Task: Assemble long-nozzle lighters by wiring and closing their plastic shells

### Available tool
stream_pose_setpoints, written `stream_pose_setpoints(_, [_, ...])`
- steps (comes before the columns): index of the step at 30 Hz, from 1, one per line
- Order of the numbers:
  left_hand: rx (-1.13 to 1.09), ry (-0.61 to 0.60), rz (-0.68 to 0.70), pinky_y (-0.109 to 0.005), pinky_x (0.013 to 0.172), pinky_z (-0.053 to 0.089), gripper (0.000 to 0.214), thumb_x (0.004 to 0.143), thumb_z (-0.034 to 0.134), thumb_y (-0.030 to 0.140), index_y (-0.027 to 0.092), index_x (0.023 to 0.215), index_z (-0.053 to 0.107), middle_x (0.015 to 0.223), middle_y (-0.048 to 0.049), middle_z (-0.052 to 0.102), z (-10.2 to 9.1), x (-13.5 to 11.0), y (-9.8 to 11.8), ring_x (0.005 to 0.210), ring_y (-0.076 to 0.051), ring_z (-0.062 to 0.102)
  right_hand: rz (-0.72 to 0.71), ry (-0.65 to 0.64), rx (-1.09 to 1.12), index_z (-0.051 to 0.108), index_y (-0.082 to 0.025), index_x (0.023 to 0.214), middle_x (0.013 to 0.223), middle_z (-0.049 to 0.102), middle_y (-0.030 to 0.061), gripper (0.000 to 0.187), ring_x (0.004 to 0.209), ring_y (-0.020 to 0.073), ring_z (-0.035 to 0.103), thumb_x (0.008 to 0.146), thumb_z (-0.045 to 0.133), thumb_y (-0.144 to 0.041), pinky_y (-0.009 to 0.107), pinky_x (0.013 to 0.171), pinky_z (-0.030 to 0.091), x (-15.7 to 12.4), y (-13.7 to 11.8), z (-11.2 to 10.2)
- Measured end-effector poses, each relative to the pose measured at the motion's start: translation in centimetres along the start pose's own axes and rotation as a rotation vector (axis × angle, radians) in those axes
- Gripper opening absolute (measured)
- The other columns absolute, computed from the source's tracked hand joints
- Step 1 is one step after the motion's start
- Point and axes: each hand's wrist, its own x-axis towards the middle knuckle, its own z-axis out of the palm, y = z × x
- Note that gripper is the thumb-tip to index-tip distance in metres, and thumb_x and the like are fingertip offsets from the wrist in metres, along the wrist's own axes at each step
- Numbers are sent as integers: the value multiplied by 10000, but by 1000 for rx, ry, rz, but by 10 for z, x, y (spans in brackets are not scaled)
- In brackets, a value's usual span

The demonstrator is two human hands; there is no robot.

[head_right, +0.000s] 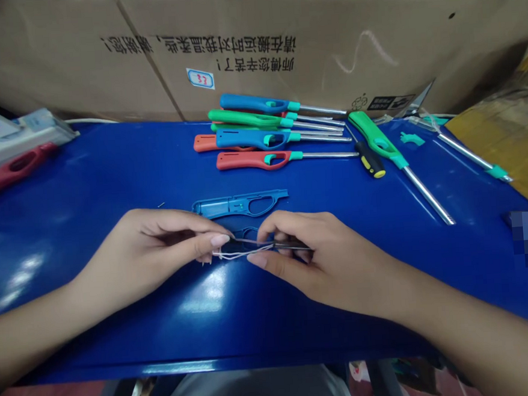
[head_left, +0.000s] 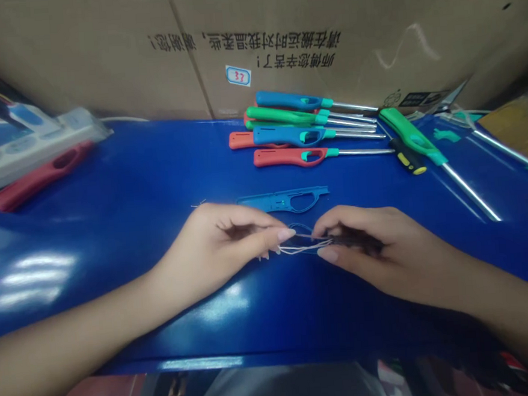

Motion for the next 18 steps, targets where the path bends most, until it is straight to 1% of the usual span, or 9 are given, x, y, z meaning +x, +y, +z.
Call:
stream_pose_setpoints(2, [-26,-31,-38,-84,566,563,113,888,816,260,193,803,849,668,17,789,3,0,1,565,-72,695,-7,-4,15,715,-242,928,779,696,-42,194,665,95,608,1044,624,-368,208,612,462,1,-1,2])
stream_pose_setpoints(4, [-78,-55,-88,-99,573,582,193,945,759,294,181,818,850,670,1,792,4,0,3,563,-80,701,-19,1,13,712,-234,879,790,711,-32,230,691,102,627,1056,602,-331,213,648,473,2,0,2])
stream_pose_setpoints(7, [-156,-64,-153,-128,598,615,312,1023,664,346,160,860,855,703,-32,808,2,2,5,579,-95,727,-23,20,0,710,-226,860,770,710,-21,250,673,113,625,1059,585,-312,226,632,474,2,2,1])
stream_pose_setpoints(9, [-197,-58,-168,-143,609,630,334,1037,646,350,155,865,854,730,-46,818,0,2,6,591,-103,739,-22,36,-11,705,-223,845,752,700,-20,261,656,115,617,1058,585,-316,230,614,467,3,4,0])
stream_pose_setpoints(11, [-224,-50,-152,-143,619,634,265,1018,673,306,166,888,856,762,-42,828,-1,1,6,604,-101,745,-21,53,-25,696,-219,828,738,689,-18,278,645,115,609,1060,578,-317,231,605,461,3,4,-1])
stream_pose_setpoints(13, [-234,-54,-126,-138,631,633,135,960,729,222,186,940,858,798,-31,837,-2,-1,5,629,-100,753,-16,63,-37,693,-217,820,743,692,-13,285,654,119,618,1062,571,-309,233,605,464,3,4,-1])
stream_pose_setpoints(14, [-229,-57,-110,-134,630,628,107,920,760,184,193,961,858,807,-27,838,-2,-2,5,642,-102,756,-16,67,-41,693,-217,819,746,696,-11,286,657,121,624,1062,569,-306,234,605,466,3,3,-1])
stream_pose_setpoints(16, [-199,-52,-71,-123,615,612,161,844,809,134,197,984,859,802,-22,834,0,-3,4,659,-104,756,-28,79,-43,700,-217,825,753,705,-9,274,657,123,634,1056,577,-297,237,609,475,4,3,-1])
stream_pose_setpoints(18, [-158,-36,-34,-102,587,587,191,805,837,123,197,979,862,788,-14,827,2,-3,4,654,-98,748,-44,87,-37,711,-220,849,797,733,-4,243,695,127,665,1049,585,-277,237,654,502,4,3,0])
